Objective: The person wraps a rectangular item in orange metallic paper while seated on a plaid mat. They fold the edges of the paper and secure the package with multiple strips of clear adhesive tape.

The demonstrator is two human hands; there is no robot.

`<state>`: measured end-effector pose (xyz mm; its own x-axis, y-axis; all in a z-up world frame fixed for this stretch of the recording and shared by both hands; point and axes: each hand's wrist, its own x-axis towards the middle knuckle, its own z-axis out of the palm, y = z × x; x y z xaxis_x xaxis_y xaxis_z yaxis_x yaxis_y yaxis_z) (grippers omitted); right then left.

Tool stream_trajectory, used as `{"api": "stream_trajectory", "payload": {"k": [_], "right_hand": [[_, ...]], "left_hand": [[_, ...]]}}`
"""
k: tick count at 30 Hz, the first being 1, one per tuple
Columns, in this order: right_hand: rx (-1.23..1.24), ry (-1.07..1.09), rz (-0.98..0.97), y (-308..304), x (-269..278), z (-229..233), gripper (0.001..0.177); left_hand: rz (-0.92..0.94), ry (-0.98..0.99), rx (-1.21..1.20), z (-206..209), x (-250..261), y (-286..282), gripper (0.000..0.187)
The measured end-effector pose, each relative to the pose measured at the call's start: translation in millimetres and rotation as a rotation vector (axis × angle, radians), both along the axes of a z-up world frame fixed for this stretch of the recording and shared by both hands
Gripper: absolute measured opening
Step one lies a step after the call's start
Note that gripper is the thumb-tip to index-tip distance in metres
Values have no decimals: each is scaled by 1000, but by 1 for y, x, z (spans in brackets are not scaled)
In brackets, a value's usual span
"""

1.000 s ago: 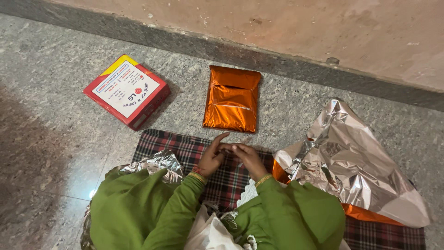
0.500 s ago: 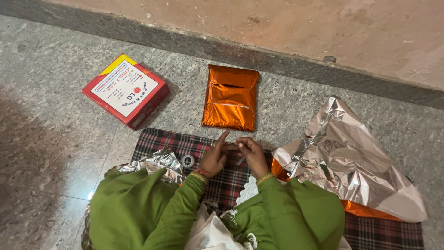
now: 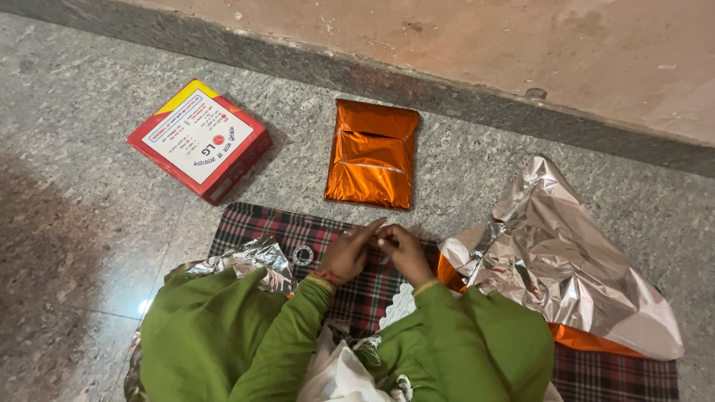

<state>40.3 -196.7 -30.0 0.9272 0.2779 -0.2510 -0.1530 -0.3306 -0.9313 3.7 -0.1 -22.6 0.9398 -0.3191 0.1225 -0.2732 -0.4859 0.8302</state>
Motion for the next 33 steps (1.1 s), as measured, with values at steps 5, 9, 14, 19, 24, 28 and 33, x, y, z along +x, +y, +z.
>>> {"api": "stream_trajectory", "payload": {"k": [5,9,14,19,24,28,33], "right_hand": [[-130,-374,27,8,-1,2,12],[-143,-337,16,7,-1,1,11],[-139,-387,68,5,-2,5,10],[-46,-179,2,-5,4,21,7],[77,-59,-32,-20,10,32,12],[24,-36,-13,-16,8,30,12],[11,-165,100,-9,6,22,10]], "left_hand": [[-19,602,-872,-35,10,-2,81],[20,700,-1003,-66,16,-3,80],[114,803,-1000,-99,21,1,74],[83,633,-997,-117,24,3,59],[149,410,-709,-82,18,2,42],[161,231,-497,-41,14,1,41],[192,224,-464,-29,12,-4,35]]}}
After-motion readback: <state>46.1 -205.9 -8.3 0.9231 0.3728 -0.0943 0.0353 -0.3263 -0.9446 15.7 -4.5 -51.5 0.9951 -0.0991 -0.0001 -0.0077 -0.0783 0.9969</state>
